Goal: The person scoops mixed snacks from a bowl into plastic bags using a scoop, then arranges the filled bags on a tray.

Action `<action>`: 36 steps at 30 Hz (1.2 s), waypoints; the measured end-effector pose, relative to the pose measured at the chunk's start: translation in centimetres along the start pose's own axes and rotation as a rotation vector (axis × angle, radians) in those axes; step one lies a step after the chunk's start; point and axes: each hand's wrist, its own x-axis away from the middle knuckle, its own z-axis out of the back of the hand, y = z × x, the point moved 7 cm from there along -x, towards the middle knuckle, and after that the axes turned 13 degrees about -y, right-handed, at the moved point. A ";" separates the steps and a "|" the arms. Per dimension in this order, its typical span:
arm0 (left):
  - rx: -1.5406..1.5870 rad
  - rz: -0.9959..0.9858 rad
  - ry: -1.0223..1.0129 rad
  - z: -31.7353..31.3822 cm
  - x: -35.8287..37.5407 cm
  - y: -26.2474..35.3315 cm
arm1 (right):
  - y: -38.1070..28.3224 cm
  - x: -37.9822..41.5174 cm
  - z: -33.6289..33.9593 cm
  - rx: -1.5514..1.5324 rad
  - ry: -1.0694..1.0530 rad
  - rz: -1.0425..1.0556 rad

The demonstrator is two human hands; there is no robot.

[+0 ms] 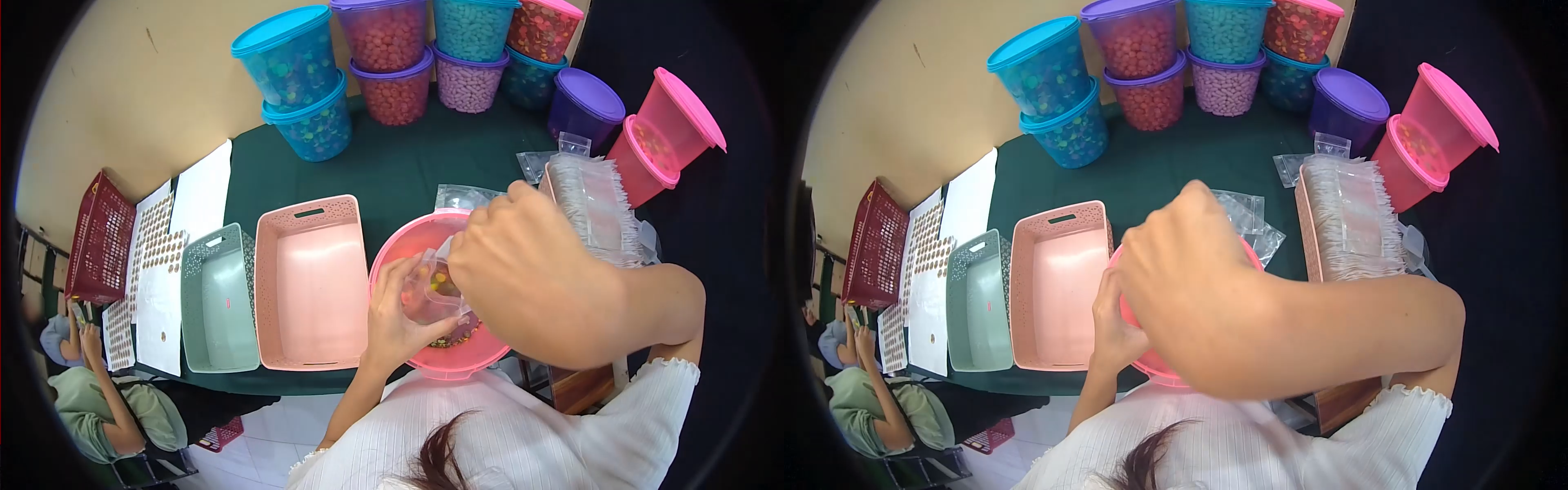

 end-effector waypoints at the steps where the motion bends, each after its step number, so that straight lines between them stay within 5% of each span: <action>1: -0.041 -0.004 0.017 0.0 0.0 -0.1 | 0.2 0.3 0.1 0.057 -0.073 -0.069; 4: 0.010 -0.015 0.076 0.5 0.2 -0.2 | 3.3 3.5 2.1 -0.076 0.185 -0.296; 7: 0.201 -0.061 0.172 1.1 0.7 -1.2 | 3.1 1.0 -2.1 0.211 0.298 -0.135; 8: 0.311 -0.104 0.227 1.3 0.9 -1.5 | 3.1 -1.9 -5.2 0.017 -0.128 -0.127; 9: 0.394 -0.068 0.251 1.3 1.2 -1.8 | 2.3 -3.6 -7.8 0.023 -0.164 -0.085; 10: 0.400 -0.063 0.241 1.2 1.3 -1.9 | 2.1 -6.3 -11.6 -0.056 -0.434 -0.104; 14: 0.358 -0.092 0.191 1.5 1.2 -1.8 | 0.9 -12.3 -19.2 -0.203 -0.490 -0.150; 22: 0.345 -0.146 0.150 1.4 1.3 -1.5 | -1.5 -15.9 -20.8 -0.634 -0.431 0.117; 32: 0.366 -0.151 0.161 1.3 1.4 -1.4 | 0.5 -12.0 -19.2 -0.539 -0.626 0.346; 36: 0.308 -0.123 0.161 1.2 1.1 -1.8 | 1.7 -10.4 -18.1 -0.621 -0.457 0.337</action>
